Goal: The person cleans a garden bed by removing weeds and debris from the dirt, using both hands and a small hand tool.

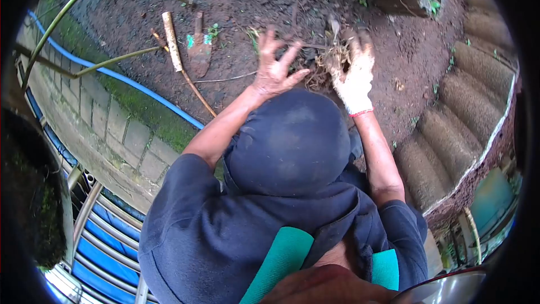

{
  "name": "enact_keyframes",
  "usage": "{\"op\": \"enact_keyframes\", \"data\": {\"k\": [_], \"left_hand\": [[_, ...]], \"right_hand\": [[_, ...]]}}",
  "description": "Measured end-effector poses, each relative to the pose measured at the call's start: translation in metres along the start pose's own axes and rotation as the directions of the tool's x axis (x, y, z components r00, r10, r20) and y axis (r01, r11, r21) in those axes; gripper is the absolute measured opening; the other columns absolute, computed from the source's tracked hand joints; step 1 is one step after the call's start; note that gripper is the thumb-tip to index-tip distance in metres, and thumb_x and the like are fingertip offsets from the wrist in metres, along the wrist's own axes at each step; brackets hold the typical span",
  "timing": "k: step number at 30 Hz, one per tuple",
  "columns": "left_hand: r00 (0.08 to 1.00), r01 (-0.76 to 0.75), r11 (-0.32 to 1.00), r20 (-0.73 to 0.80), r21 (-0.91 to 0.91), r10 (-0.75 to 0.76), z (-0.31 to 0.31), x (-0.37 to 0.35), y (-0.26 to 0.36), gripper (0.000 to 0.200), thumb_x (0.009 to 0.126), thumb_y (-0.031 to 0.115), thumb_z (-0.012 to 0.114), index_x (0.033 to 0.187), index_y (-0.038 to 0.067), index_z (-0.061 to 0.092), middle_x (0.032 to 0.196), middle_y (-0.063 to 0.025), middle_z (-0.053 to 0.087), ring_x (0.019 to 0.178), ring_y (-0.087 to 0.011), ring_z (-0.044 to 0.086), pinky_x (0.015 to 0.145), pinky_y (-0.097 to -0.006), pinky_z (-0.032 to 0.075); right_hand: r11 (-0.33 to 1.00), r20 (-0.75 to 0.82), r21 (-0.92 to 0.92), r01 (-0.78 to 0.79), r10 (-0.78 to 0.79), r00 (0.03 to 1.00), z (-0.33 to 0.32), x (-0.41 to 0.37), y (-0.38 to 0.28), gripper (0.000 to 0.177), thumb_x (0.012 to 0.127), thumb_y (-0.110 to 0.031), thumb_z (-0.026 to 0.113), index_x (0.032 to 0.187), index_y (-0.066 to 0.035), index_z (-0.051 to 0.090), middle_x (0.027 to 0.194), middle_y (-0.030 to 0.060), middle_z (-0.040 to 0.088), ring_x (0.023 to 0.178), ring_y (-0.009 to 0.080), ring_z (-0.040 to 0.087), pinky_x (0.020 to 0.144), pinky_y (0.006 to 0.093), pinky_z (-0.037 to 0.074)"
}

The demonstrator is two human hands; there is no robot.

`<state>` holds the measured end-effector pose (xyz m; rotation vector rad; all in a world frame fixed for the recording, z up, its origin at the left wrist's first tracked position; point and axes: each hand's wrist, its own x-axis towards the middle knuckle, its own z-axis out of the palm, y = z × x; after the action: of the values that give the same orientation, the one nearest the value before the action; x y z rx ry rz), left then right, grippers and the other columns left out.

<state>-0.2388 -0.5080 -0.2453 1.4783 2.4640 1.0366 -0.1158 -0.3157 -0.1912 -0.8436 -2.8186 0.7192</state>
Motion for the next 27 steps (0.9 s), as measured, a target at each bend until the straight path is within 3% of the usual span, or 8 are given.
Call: {"op": "enact_keyframes", "data": {"k": [5,8,11,14,18,21,25,27], "left_hand": [[0.751,0.577,0.773,-0.201,-0.261,-0.629,-0.012,-0.002,-0.024,0.095,0.081,0.063,0.069,0.153,0.013,0.033,0.12,-0.0197,0.027,0.136,-0.0523,0.017,0.112,-0.0635,0.019],[0.775,0.583,0.792,-0.169,-0.184,-0.609,0.031,0.005,-0.014,0.069,0.095,0.054,0.057,0.152,0.02,0.037,0.118,-0.0168,0.03,0.127,-0.0419,0.032,0.109,-0.0558,0.025],[0.457,0.502,0.17,0.093,-0.848,-0.885,0.04,0.018,0.026,0.062,0.095,0.046,0.062,0.132,-0.002,0.048,0.117,-0.0168,0.05,0.117,-0.0288,0.048,0.102,-0.0418,0.037],[0.273,0.397,-0.608,0.721,-0.687,-0.636,-0.041,0.059,0.042,0.069,0.093,0.05,0.062,0.143,0.007,0.041,0.136,-0.0155,0.05,0.126,-0.0266,0.046,0.107,-0.0478,0.037],[0.405,0.872,-0.054,0.778,-0.487,-0.479,-0.092,0.081,0.031,0.076,0.091,0.053,0.062,0.144,0.001,0.043,0.149,-0.022,0.041,0.139,-0.0271,0.037,0.114,-0.0404,0.031],[0.431,0.657,0.752,0.787,0.061,-0.441,-0.1,0.111,0.022,0.074,0.089,0.054,0.063,0.135,-0.004,0.055,0.124,-0.0224,0.053,0.114,-0.0296,0.054,0.099,-0.0382,0.044],[0.695,0.574,0.814,0.579,-0.09,-0.426,-0.112,0.116,0.015,0.067,0.088,0.052,0.066,0.132,0.001,0.061,0.115,-0.0179,0.056,0.12,-0.0292,0.055,0.102,-0.0403,0.043],[0.674,0.641,0.754,0.573,-0.142,-0.465,-0.114,0.116,0.003,0.058,0.089,0.044,0.069,0.13,0.003,0.062,0.109,-0.0128,0.066,0.109,-0.0244,0.061,0.094,-0.0362,0.048]], "right_hand": [[0.926,-0.031,-0.007,-0.378,0.377,0.926,0.011,-0.001,0.028,0.077,0.088,-0.051,0.062,0.147,-0.005,0.039,0.145,0.0311,0.04,0.136,0.0478,0.036,0.112,0.0539,0.03],[0.894,0.065,0.09,-0.438,0.434,0.899,-0.002,0.02,-0.012,0.076,0.092,-0.056,0.055,0.145,-0.005,0.04,0.142,0.0318,0.043,0.136,0.0451,0.038,0.11,0.0572,0.03],[0.89,0.124,0.226,-0.397,0.378,0.917,0.017,0.016,-0.043,0.088,0.085,-0.058,0.063,0.148,-0.004,0.035,0.14,0.0352,0.041,0.135,0.0497,0.036,0.11,0.0573,0.03],[0.918,0.107,0.184,-0.35,0.336,0.936,0.011,0.005,-0.074,0.11,0.069,-0.057,0.08,0.153,-0.011,0.026,0.146,0.038,0.025,0.134,0.0575,0.031,0.107,0.057,0.038],[0.989,0.041,0.049,-0.142,0.141,0.989,0.015,0.0,-0.088,0.114,0.062,-0.05,0.087,0.153,-0.018,0.027,0.15,0.0338,0.016,0.134,0.0599,0.024,0.102,0.0644,0.039],[0.995,0.089,-0.089,-0.044,0.052,0.995,0.024,0.014,-0.08,0.093,0.069,-0.041,0.081,0.149,-0.031,0.035,0.155,0.0243,0.017,0.137,0.0558,0.02,0.097,0.0722,0.036],[0.985,-0.032,-0.161,0.061,-0.067,0.997,0.025,0.053,-0.059,0.074,0.079,-0.043,0.071,0.146,-0.033,0.039,0.158,0.019,0.012,0.139,0.0552,0.014,0.092,0.0731,0.04],[0.986,-0.131,-0.115,0.121,-0.136,0.982,-0.008,0.074,-0.058,0.05,0.076,-0.033,0.073,0.12,-0.013,0.062,0.129,0.0212,0.05,0.119,0.0413,0.048,0.089,0.0539,0.05]]}}
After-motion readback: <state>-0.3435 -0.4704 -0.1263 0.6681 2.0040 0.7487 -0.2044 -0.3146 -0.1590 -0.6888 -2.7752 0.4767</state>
